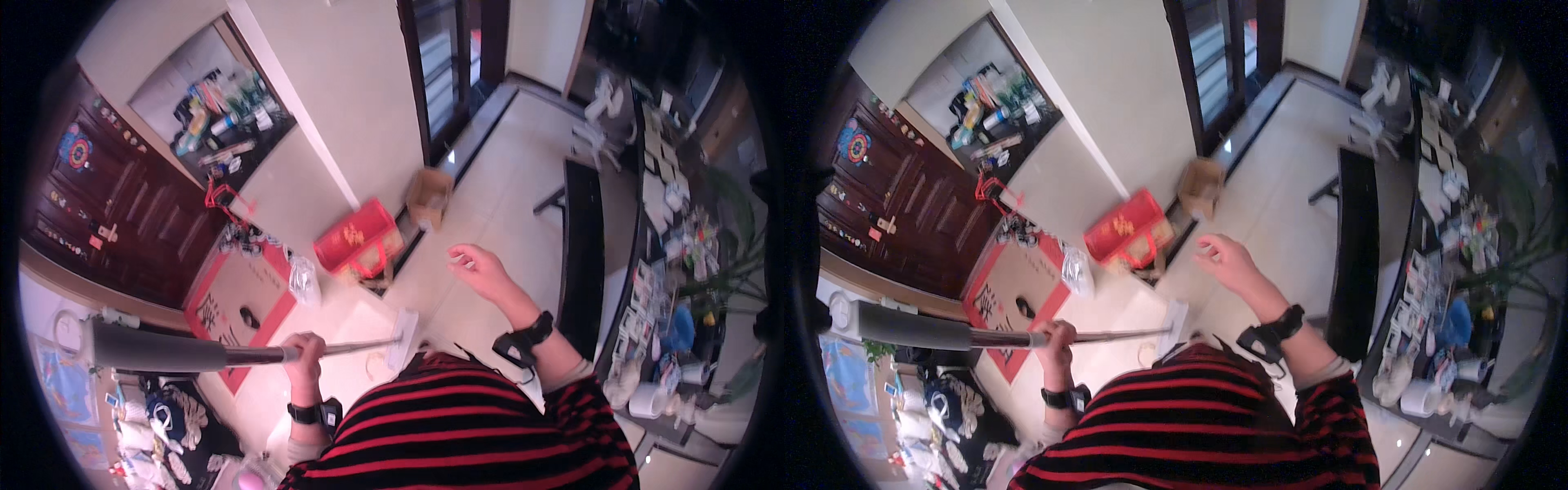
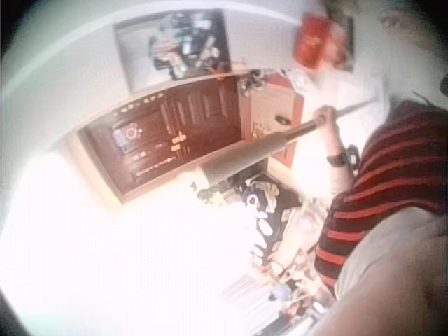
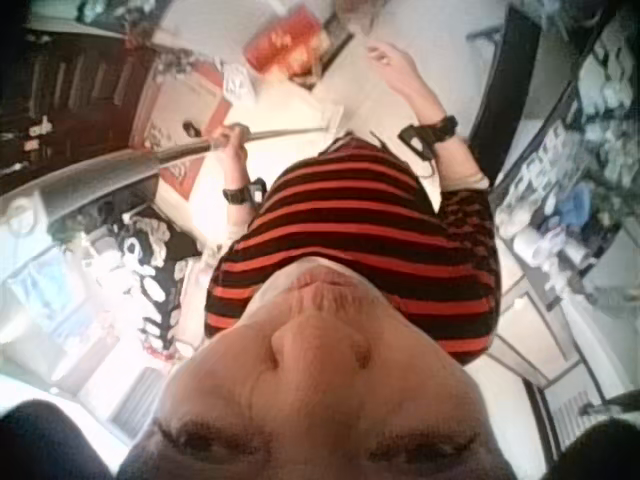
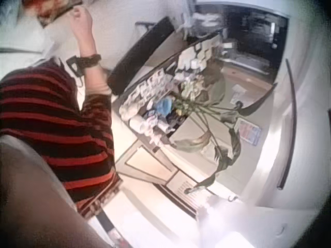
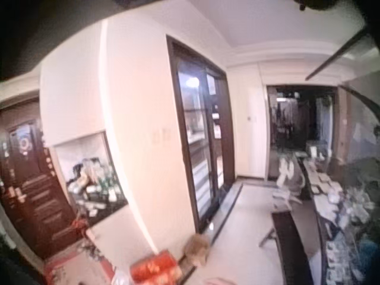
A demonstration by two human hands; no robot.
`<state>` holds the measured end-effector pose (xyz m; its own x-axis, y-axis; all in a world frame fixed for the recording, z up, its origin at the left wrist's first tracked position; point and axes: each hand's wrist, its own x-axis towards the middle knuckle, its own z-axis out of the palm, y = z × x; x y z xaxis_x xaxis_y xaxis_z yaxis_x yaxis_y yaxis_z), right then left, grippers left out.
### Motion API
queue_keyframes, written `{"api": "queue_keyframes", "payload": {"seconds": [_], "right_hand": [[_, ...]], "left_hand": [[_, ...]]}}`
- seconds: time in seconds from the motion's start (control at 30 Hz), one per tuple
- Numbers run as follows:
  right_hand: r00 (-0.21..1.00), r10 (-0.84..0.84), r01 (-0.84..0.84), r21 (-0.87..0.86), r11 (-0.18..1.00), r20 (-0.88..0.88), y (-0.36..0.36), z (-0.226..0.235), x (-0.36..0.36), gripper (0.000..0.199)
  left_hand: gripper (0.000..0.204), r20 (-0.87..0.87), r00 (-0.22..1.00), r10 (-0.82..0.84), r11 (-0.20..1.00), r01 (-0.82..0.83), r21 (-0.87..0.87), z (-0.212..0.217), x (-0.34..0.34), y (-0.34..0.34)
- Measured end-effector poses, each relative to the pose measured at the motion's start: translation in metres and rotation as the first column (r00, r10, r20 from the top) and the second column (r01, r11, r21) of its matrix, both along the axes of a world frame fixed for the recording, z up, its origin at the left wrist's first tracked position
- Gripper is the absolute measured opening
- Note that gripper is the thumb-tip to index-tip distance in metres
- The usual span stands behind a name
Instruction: The person mops the tiled floor with a flat mop, then switches to sweeping with a broom and dustpan. They collect small debris and sweep it into the dustpan, moving around the living room to clean different areas.
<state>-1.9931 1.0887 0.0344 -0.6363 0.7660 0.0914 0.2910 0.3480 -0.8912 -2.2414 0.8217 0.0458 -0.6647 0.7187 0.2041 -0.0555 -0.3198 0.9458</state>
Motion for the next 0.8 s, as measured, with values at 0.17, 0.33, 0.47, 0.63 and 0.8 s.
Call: {"api": "queue_keyframes", "payload": {"seconds": [0.17,0.33,0.47,0.63,0.8], "right_hand": [[0.986,-0.011,0.068,0.344,0.937,-0.165,0.083,0.040,-0.088,0.060],[0.980,0.082,0.036,0.566,0.823,-0.181,0.163,0.072,-0.175,0.071],[0.969,0.118,0.066,0.689,0.721,-0.216,0.262,0.104,-0.238,0.071],[0.958,0.100,0.128,0.716,0.686,-0.267,0.418,0.160,-0.309,0.071],[0.958,0.094,0.147,0.749,0.646,-0.270,0.529,0.200,-0.381,0.071]], "left_hand": [[0.023,-0.082,0.993,-0.082,0.986,0.069,-0.149,0.012,-0.050,0.094],[0.023,-0.147,0.987,-0.064,0.975,0.031,-0.218,0.018,-0.078,0.198],[0.022,-0.152,0.986,-0.065,0.975,0.031,-0.220,0.015,-0.100,0.271],[0.027,-0.066,0.997,0.049,0.967,-0.064,-0.247,0.022,-0.116,0.353],[0.024,0.011,0.985,0.174,0.954,-0.166,-0.248,0.018,-0.124,0.408]]}}
